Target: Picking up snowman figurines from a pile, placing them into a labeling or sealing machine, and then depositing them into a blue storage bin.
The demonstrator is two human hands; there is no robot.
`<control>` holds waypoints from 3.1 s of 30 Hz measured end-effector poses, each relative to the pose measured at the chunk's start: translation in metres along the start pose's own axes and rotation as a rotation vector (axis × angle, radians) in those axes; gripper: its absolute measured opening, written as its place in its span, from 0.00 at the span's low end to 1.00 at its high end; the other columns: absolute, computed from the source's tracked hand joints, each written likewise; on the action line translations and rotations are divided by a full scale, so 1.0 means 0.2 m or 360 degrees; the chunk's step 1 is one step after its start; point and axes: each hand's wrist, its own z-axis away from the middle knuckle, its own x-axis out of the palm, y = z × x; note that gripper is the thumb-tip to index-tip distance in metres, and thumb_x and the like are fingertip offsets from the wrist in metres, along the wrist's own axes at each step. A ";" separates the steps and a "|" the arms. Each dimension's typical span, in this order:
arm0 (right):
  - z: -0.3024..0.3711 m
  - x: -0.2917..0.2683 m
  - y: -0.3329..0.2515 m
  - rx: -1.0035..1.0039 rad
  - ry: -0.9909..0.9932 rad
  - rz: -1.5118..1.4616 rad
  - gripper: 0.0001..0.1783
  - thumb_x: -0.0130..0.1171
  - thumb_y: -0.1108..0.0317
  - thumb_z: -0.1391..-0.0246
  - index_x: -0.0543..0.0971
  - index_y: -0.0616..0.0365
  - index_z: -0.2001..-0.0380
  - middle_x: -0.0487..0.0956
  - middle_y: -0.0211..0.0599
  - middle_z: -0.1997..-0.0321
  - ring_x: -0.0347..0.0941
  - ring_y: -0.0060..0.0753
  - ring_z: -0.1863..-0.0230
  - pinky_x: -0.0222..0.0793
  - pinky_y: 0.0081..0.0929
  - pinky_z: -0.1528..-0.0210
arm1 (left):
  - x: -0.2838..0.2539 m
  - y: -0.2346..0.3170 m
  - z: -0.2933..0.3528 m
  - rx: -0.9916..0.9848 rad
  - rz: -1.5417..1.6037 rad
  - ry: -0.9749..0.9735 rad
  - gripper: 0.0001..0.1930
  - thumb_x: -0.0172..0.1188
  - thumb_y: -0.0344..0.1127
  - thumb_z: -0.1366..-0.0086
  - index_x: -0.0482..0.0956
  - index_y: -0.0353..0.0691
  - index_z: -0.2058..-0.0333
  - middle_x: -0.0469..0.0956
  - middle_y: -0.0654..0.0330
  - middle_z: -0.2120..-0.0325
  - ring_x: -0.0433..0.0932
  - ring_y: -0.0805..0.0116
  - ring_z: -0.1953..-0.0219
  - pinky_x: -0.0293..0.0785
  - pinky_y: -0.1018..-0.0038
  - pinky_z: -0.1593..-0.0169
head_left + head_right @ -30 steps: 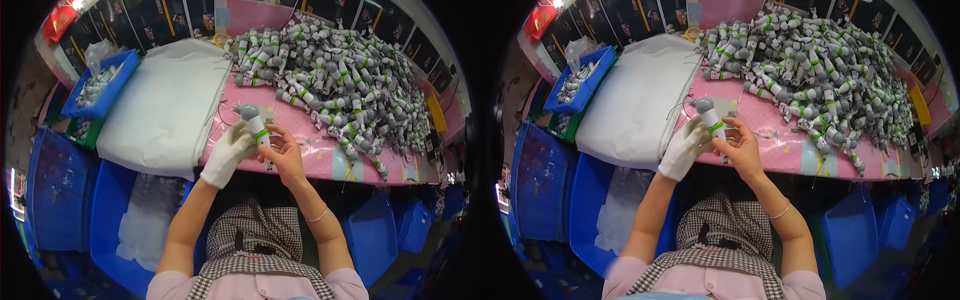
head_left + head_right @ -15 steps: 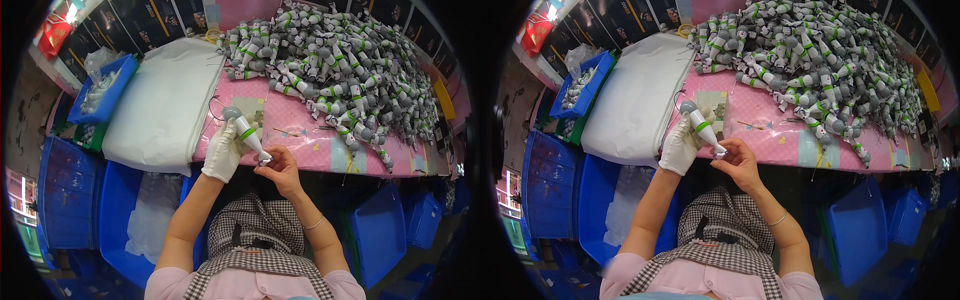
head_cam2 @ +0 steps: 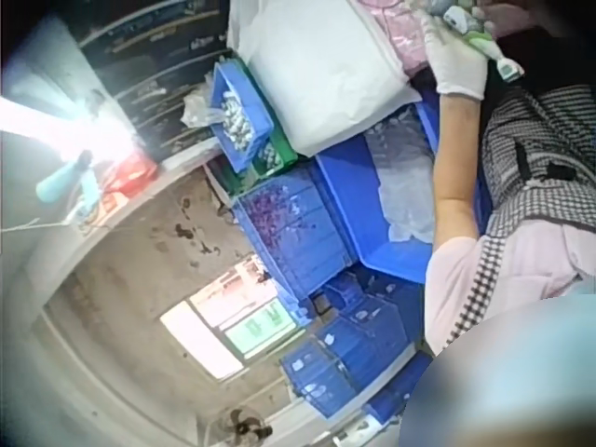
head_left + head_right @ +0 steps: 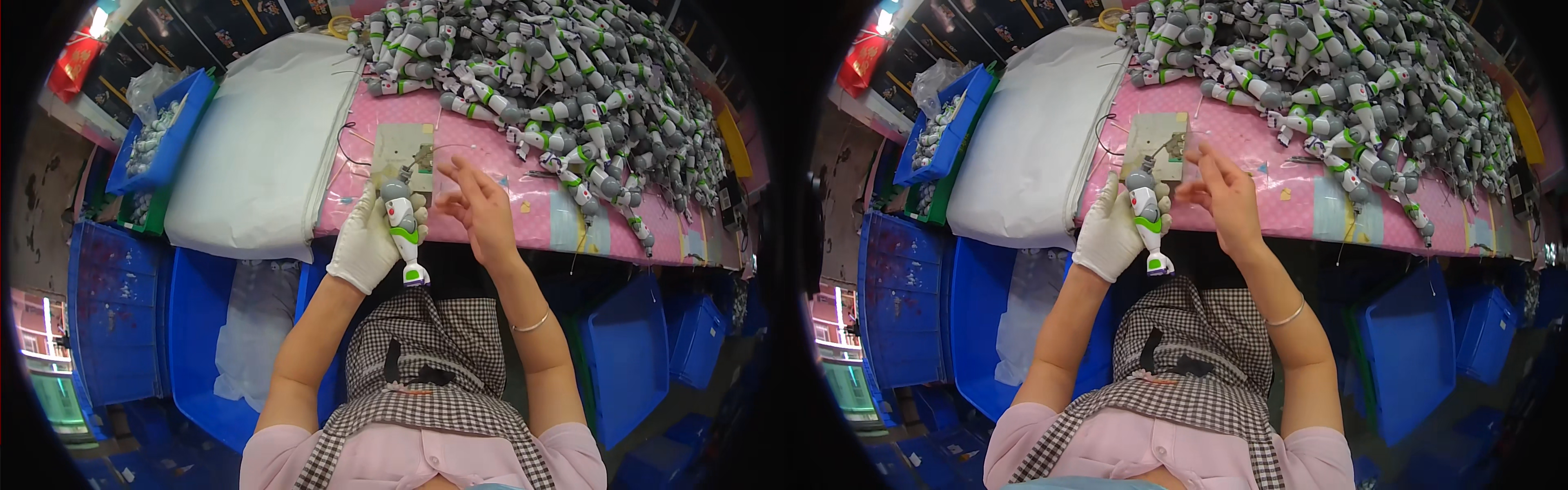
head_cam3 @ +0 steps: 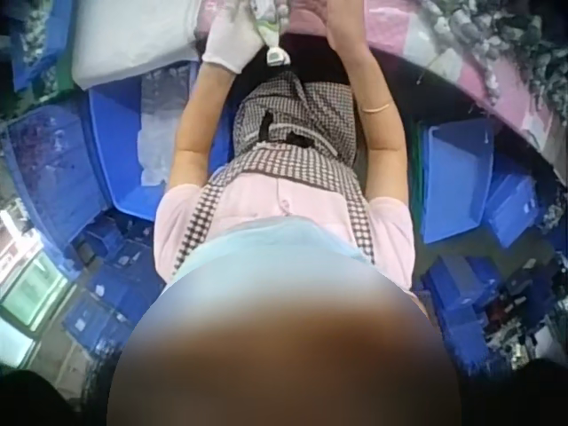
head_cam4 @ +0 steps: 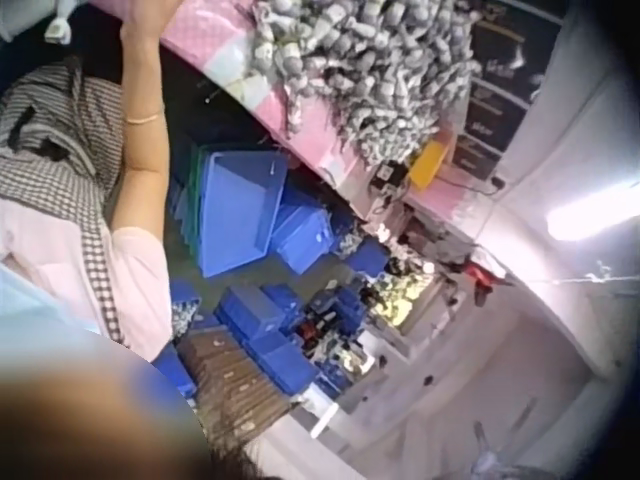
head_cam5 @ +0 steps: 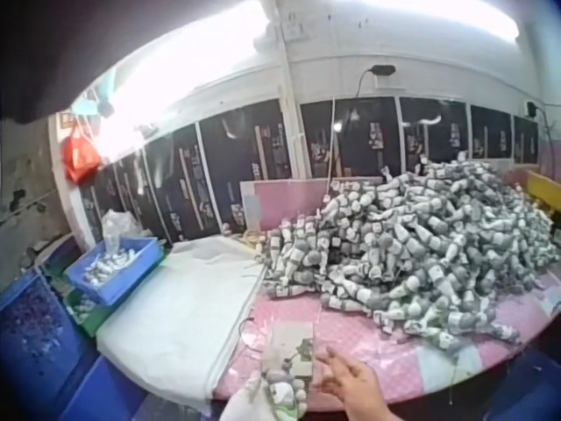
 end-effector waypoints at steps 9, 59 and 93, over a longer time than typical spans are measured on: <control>-0.06 0.02 -0.01 -0.0238 0.0024 -0.0458 0.13 0.50 0.73 0.41 0.73 0.66 0.54 0.76 0.45 0.54 0.76 0.35 0.56 0.75 0.26 0.51 | -0.02 -0.07 0.05 -0.0261 -0.0117 0.0090 0.29 0.39 0.54 0.32 0.62 0.31 0.48 0.72 0.48 0.57 0.73 0.56 0.57 0.72 0.61 0.52; -0.82 -0.28 -0.27 -0.1181 0.0444 0.2841 0.22 0.66 0.57 0.61 0.78 0.55 0.62 0.79 0.42 0.63 0.74 0.43 0.59 0.69 0.40 0.58 | -0.38 0.38 0.60 0.1164 -0.1127 0.1186 0.17 0.60 0.30 0.41 0.66 0.36 0.55 0.71 0.61 0.66 0.73 0.72 0.65 0.73 0.75 0.60; -0.18 0.03 -0.12 -0.0076 -0.0430 -0.0380 0.21 0.52 0.73 0.46 0.67 0.57 0.47 0.74 0.38 0.58 0.74 0.30 0.66 0.73 0.28 0.57 | -0.85 0.45 0.91 0.1016 -0.1893 0.1942 0.23 0.49 0.51 0.34 0.68 0.40 0.81 0.64 0.65 0.90 0.64 0.74 0.88 0.61 0.75 0.84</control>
